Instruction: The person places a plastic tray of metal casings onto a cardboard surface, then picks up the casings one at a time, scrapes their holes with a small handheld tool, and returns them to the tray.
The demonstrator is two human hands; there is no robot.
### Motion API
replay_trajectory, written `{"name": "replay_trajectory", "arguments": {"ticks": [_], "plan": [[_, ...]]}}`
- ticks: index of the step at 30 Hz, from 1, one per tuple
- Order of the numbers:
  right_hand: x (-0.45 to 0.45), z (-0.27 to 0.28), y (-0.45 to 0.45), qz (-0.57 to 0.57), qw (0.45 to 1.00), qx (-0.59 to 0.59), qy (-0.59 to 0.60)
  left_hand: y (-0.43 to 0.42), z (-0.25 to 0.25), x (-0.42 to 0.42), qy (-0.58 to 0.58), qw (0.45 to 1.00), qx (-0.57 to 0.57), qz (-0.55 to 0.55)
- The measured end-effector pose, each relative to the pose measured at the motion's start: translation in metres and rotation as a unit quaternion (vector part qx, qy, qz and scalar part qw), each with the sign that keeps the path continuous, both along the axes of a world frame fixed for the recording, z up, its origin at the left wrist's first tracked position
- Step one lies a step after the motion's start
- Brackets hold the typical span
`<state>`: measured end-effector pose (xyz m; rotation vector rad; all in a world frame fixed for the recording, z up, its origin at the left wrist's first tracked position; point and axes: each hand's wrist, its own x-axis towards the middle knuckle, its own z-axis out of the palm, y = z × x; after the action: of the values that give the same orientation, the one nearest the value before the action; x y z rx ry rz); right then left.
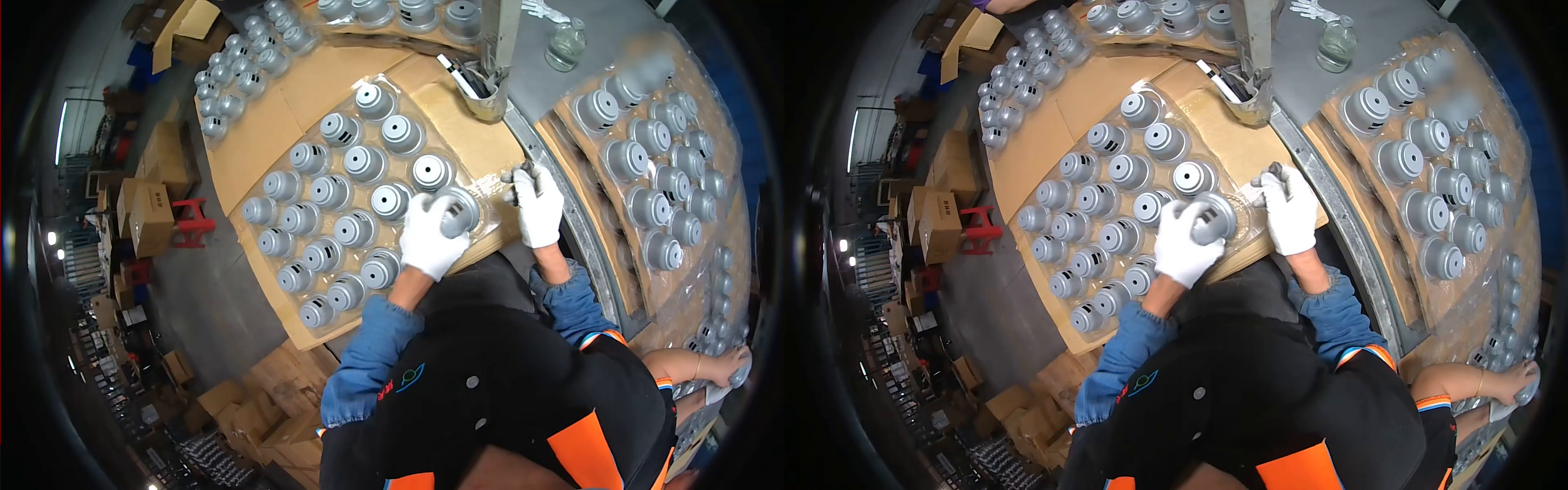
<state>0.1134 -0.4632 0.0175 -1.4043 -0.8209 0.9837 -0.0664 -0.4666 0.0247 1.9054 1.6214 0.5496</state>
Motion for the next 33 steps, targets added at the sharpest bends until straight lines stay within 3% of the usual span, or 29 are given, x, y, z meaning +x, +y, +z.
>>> {"name": "replay_trajectory", "arguments": {"ticks": [3,5,7,8,9,11,14,17,19,20,22,24,25,27,29,30,33], "plan": [[0.007,0.002,-0.009,0.010,1.000,-0.020,-0.001,0.013,-0.006,0.021,0.182,0.972,-0.078,-0.126],[0.004,0.000,-0.014,0.018,1.000,-0.023,0.001,0.019,-0.026,0.036,0.235,0.953,-0.058,-0.184],[-0.001,-0.007,-0.020,0.021,0.997,-0.035,-0.066,0.019,-0.055,0.046,0.238,0.948,0.023,-0.210],[-0.005,-0.009,-0.021,0.030,0.995,-0.047,-0.083,0.021,-0.045,0.049,0.234,0.943,-0.023,-0.234],[-0.015,-0.003,-0.022,0.020,0.998,-0.053,-0.031,0.022,-0.050,0.044,0.210,0.953,-0.027,-0.219],[-0.022,-0.012,-0.023,0.050,0.997,-0.043,-0.040,0.025,-0.054,0.027,0.185,0.959,-0.056,-0.206],[-0.044,-0.008,-0.017,0.096,0.993,-0.053,-0.034,0.011,-0.069,0.001,0.077,0.980,0.026,-0.180],[-0.066,0.004,-0.014,0.136,0.989,-0.057,-0.019,0.006,-0.005,-0.050,0.005,0.993,0.068,-0.101],[-0.082,0.007,-0.014,0.155,0.986,-0.056,-0.007,-0.016,-0.032,-0.110,-0.035,0.954,0.284,0.091],[-0.091,0.008,-0.014,0.175,0.983,-0.052,-0.007,-0.022,-0.030,-0.140,-0.037,0.940,0.273,0.200],[-0.111,0.003,-0.013,0.231,0.971,-0.048,0.044,-0.029,-0.026,-0.210,0.123,0.895,0.307,0.299],[-0.137,-0.002,-0.019,0.257,0.964,-0.072,-0.003,-0.032,-0.025,-0.253,0.243,0.890,0.126,0.365],[-0.152,0.000,-0.023,0.272,0.961,-0.050,0.002,-0.032,-0.032,-0.272,0.295,0.893,0.030,0.339],[-0.177,0.004,-0.032,0.324,0.943,-0.067,0.020,-0.028,-0.042,-0.300,0.279,0.900,-0.202,0.268],[-0.193,0.004,-0.037,0.389,0.919,-0.056,-0.034,-0.033,-0.049,-0.311,0.271,0.901,-0.223,0.254],[-0.204,-0.001,-0.044,0.370,0.923,-0.094,0.042,-0.037,-0.051,-0.314,0.237,0.912,-0.193,0.275],[-0.223,0.004,-0.050,0.376,0.922,-0.085,0.038,-0.059,-0.055,-0.324,0.168,0.929,-0.090,0.316]]}}
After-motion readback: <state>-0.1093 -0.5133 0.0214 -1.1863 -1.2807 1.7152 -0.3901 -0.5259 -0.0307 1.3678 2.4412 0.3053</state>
